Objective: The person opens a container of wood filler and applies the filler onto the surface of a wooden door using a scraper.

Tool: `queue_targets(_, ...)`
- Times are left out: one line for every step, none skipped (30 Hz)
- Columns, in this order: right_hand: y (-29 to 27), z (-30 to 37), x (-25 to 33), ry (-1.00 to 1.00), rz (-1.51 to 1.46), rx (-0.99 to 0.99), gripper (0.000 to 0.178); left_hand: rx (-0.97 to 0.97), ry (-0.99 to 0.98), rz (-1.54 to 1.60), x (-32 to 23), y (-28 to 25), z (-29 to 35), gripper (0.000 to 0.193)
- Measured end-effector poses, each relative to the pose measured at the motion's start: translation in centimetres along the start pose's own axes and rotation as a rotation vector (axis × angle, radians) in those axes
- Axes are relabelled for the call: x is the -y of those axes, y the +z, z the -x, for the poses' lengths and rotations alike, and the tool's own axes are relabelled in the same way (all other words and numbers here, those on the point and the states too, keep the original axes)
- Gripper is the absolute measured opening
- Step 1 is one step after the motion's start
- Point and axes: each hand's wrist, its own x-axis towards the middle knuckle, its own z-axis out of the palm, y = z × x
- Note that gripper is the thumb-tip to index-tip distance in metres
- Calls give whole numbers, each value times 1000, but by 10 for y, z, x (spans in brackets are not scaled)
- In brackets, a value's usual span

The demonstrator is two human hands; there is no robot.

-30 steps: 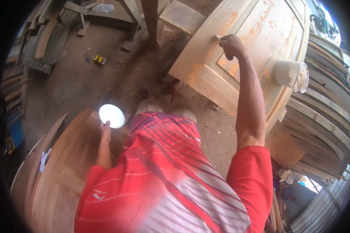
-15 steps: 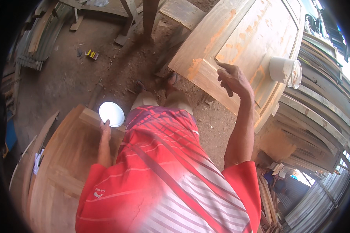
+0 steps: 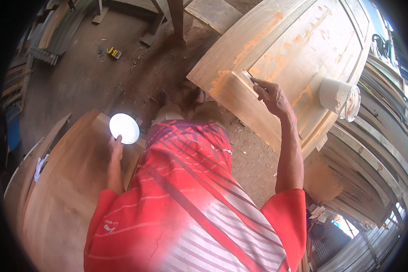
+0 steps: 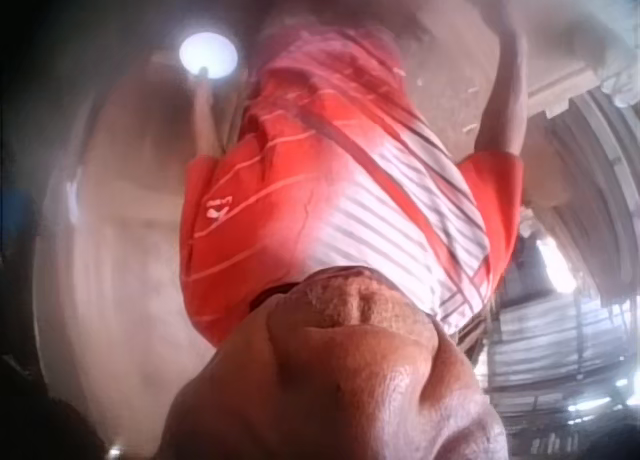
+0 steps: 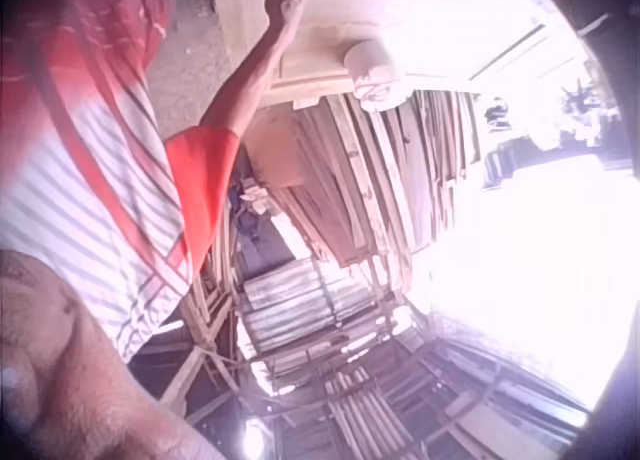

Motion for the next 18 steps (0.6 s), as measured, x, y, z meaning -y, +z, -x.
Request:
queue_targets(-3, -4, -4, -32, 61, 13, 45, -14, -4, 1, 4, 5, 8, 48)
queue_targets(-5, -5, -8, -41, 57, 22, 45, -54, 13, -23, 12, 11, 19, 47)
queue_targets(-7, -8, -11, -46, 24, 23, 45, -94, 34, -44, 20, 18, 26, 47)
queue_targets(-9, -10, -14, -50, -9, 25, 45, -129, 36, -56, 29, 25, 32, 45)
queue_targets(-11, -13, -17, -60, -14, 30, 45, -140, 35, -56, 38, 32, 40, 45)
queue_targets(-13, -15, -23, -45, -68, -2, 46, -143, 62, -42, 45, 41, 47, 45)
queue_targets(-16, -19, -30, -30, -123, -33, 47, -145, 88, -30, 44, 48, 55, 45)
queue_targets(-20, -23, -37, 1, -135, -35, 46, -151, 91, -39, 45, 54, 65, 45)
queue_targets(-22, -26, -42, 5, -149, -35, 46, -175, 115, -148, 39, 62, 77, 44)
queue_targets(-26, -30, -46, -5, -219, -80, 45, -193, 136, -261, 28, 72, 87, 44)
queue_targets(-28, -32, -50, -6, -294, -123, 45, -191, 135, -288, 16, 80, 96, 44)
queue_targets(-32, -35, -54, -24, -311, -144, 45, -195, 100, -335, 2, 89, 107, 44)
queue_targets(-31, -40, -50, -48, -351, -185, 45, -208, 60, -391, -1, 91, 111, 43)
queue_targets(-34, -47, -58, -86, -393, -184, 45, -178, 81, -420, 1, 93, 113, 44)
queue_targets(-34, -51, -60, -97, -380, -218, 44, -181, 67, -463, -1, 96, 114, 44)
queue_targets(-37, -51, -58, -75, -423, -264, 45, -154, 103, -480, -8, 101, 115, 41)
queue_targets(-37, -49, -60, -79, -409, -336, 42, -134, 146, -493, -14, 105, 114, 38)
queue_targets(-38, -46, -59, -113, -377, -390, 39, -104, 108, -497, -16, 107, 109, 37)
